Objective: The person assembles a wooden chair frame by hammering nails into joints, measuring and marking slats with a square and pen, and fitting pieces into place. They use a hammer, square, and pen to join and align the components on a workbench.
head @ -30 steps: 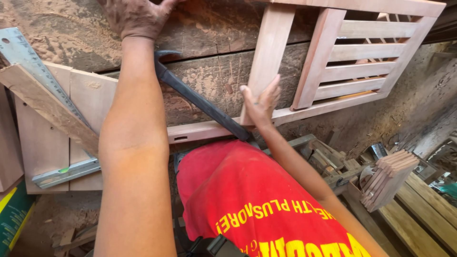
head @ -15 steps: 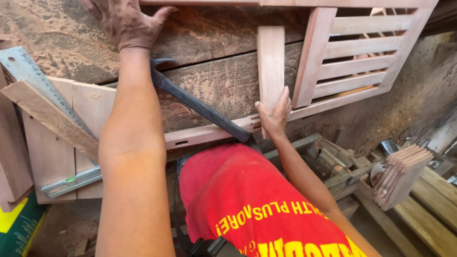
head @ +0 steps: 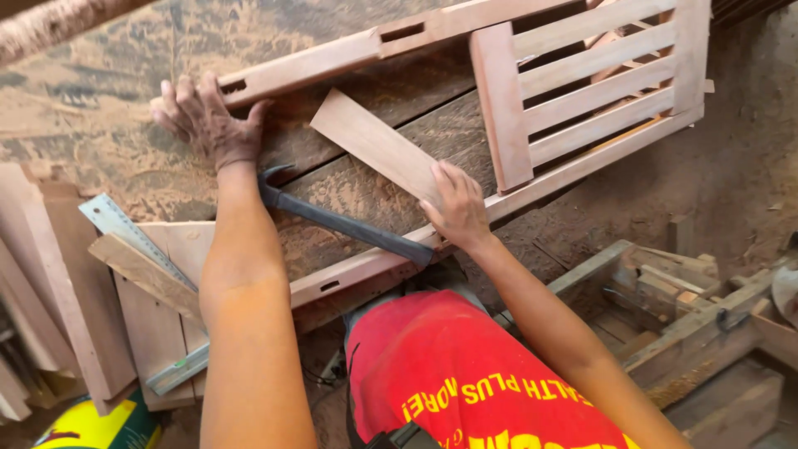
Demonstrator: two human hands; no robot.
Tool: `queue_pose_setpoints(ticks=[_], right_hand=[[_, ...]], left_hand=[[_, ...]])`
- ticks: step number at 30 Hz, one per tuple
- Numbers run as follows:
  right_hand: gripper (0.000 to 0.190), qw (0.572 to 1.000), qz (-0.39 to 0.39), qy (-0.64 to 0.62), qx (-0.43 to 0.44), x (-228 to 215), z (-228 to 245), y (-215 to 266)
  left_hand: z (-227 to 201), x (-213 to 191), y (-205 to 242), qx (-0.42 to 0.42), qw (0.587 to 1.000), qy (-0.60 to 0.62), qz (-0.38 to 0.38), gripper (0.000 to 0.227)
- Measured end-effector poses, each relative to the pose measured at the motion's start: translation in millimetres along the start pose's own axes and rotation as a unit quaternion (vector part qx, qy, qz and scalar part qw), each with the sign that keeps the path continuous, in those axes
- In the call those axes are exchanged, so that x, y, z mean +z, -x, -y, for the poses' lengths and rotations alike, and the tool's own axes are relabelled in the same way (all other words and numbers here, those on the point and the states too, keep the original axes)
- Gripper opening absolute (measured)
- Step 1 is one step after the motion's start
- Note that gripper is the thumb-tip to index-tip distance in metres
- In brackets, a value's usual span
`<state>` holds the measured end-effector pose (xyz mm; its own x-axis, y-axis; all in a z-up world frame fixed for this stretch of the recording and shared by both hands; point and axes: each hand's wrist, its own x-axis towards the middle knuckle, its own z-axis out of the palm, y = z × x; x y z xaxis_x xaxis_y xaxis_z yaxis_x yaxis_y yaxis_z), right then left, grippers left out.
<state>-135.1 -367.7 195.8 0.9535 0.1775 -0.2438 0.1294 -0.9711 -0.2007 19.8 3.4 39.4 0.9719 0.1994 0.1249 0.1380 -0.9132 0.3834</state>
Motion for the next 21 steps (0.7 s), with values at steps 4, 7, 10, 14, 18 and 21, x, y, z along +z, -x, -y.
queue_pose_setpoints(ticks=[4,7,10,14,18,21], right_hand=[[0.064,0.998,-0.035,-0.018,0.047,1,-31,61],[0.05,0.995,-0.093,-0.019,-0.012,1,-24,67],[0.06,0.994,-0.1,0.005,0.046,51,-52,67],[0.059,0.99,-0.058,-0.063,0.112,57,-53,58],[0.06,0.985,0.011,-0.102,0.141,50,-43,44],[0.072,0.982,0.035,-0.122,0.137,47,-38,32]], left_hand=[[-14,-26,-2,-0.05,0.994,0.011,0.097,0.086],[-17,-43,-10,-0.065,0.981,0.0,0.186,0.085],[-17,-53,-13,-0.095,0.97,-0.026,0.224,0.09],[-31,-59,8,-0.106,0.969,-0.019,0.222,0.096],[-62,-39,88,0.055,0.989,0.078,-0.113,0.08],[-113,-71,187,0.087,0.979,0.176,-0.062,0.068]])
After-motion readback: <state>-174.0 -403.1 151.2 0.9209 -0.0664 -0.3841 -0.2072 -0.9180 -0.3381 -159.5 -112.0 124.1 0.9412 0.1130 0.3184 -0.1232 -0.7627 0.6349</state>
